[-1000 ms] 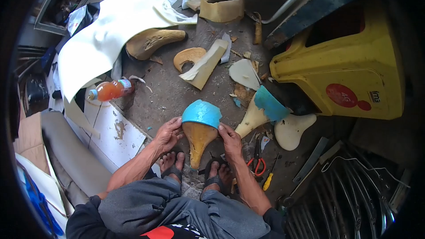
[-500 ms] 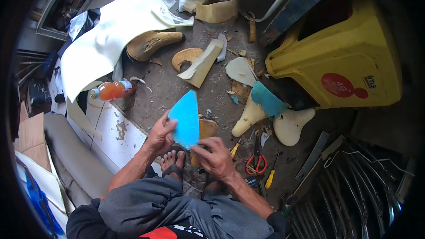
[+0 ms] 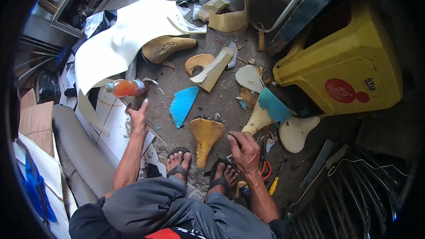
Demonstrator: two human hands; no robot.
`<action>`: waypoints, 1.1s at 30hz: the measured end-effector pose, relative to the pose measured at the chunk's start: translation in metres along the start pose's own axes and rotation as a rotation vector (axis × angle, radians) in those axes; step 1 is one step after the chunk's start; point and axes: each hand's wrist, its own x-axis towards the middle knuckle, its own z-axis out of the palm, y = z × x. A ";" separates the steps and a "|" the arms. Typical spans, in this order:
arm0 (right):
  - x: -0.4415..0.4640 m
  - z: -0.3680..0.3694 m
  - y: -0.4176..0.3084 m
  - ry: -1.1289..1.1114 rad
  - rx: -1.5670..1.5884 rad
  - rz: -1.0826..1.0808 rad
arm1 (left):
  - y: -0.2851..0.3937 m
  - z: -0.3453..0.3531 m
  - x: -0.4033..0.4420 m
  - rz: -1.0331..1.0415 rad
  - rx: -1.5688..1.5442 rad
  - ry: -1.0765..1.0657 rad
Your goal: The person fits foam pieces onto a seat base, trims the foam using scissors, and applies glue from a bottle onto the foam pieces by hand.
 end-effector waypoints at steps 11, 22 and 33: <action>0.006 0.012 -0.022 -0.060 0.079 0.029 | 0.039 0.002 0.058 0.058 -0.070 -0.435; -0.091 -0.029 0.098 0.103 -0.356 0.375 | 0.064 0.011 0.009 0.335 -0.277 -0.387; -0.161 -0.016 0.135 -0.006 -0.483 0.747 | 0.016 0.024 0.040 0.292 -0.370 -0.273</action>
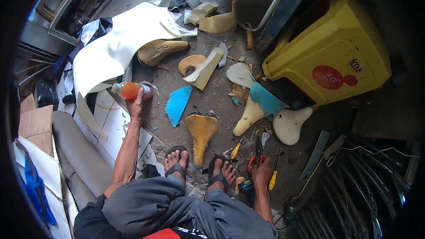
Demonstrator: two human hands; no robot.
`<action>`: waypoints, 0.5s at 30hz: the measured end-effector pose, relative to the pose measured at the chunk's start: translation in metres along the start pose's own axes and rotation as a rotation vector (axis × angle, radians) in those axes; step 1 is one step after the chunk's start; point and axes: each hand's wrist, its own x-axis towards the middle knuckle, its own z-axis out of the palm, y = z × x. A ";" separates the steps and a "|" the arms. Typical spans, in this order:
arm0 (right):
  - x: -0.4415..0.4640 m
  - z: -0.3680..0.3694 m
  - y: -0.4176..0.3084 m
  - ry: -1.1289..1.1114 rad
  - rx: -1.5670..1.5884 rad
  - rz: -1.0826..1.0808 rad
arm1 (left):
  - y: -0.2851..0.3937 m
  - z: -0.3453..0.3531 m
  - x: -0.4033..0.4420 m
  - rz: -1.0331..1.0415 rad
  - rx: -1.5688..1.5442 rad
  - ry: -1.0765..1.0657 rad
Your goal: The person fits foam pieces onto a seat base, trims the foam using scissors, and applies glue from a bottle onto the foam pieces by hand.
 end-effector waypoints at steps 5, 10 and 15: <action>-0.005 -0.009 0.005 -0.027 0.139 0.113 | -0.018 -0.005 -0.015 0.240 0.138 0.132; -0.019 -0.001 0.018 0.006 0.215 0.120 | 0.066 0.031 -0.134 0.365 0.702 -0.254; -0.022 0.005 0.013 0.124 0.339 -0.035 | 0.084 0.099 -0.195 0.604 0.730 -0.773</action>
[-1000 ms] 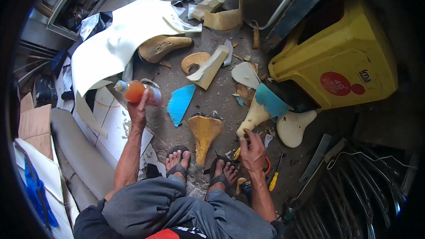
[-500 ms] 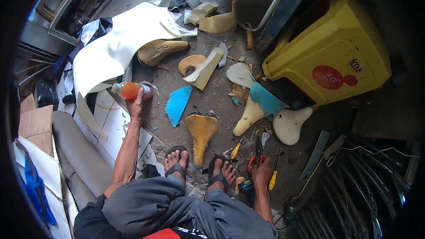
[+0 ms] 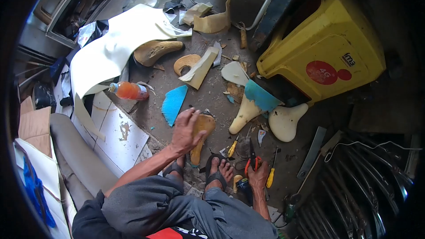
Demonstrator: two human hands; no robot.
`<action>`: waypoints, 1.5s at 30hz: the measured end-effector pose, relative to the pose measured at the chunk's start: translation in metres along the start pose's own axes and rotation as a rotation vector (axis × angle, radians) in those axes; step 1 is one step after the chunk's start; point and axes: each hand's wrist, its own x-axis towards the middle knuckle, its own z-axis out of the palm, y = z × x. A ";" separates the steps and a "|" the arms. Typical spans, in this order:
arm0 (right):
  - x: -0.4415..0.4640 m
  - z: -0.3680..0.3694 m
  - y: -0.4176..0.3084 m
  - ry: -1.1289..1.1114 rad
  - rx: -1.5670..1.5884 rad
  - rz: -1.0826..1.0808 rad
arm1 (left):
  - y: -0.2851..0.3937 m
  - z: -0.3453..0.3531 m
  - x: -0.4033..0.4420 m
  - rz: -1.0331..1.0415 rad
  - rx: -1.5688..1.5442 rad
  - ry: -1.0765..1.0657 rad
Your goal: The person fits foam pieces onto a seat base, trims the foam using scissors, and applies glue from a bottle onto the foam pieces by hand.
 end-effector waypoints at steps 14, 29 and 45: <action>0.032 0.011 -0.083 -0.233 0.069 -0.258 | -0.001 0.028 -0.002 0.059 0.024 -0.071; 0.065 0.017 -0.107 -0.329 0.056 -0.552 | -0.017 0.016 0.000 0.137 -0.088 -0.005; 0.122 -0.013 -0.147 -0.367 -0.382 -0.970 | -0.020 0.002 0.008 0.239 -0.128 -0.152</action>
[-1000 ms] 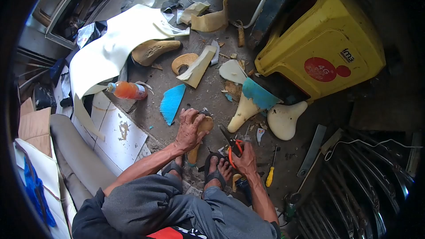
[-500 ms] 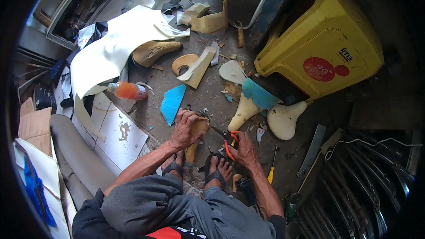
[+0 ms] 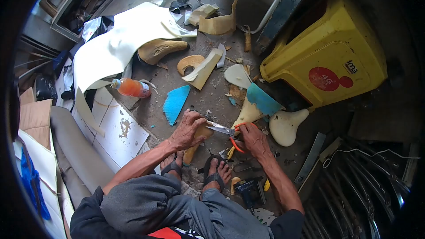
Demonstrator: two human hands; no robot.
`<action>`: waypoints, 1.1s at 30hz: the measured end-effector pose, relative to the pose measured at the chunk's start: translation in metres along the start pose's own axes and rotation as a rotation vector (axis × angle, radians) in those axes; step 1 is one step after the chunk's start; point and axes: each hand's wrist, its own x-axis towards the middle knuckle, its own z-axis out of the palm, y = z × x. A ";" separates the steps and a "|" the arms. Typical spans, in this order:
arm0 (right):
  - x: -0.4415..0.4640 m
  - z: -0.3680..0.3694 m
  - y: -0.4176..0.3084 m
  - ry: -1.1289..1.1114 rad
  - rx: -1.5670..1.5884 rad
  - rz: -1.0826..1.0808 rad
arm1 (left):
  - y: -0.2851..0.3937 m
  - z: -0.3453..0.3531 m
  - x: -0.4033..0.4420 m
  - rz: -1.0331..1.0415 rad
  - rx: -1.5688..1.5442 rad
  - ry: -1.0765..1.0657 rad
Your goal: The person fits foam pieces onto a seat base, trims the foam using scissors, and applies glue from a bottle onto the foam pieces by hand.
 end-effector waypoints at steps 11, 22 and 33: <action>-0.018 0.003 0.008 -0.154 0.123 0.094 | 0.005 0.004 -0.001 -0.127 0.027 0.023; -0.005 -0.012 -0.013 -0.117 0.057 0.117 | 0.001 0.005 0.003 -0.126 0.010 0.003; -0.017 -0.007 -0.005 -0.178 -0.002 0.120 | -0.003 0.004 -0.003 -0.163 -0.035 0.036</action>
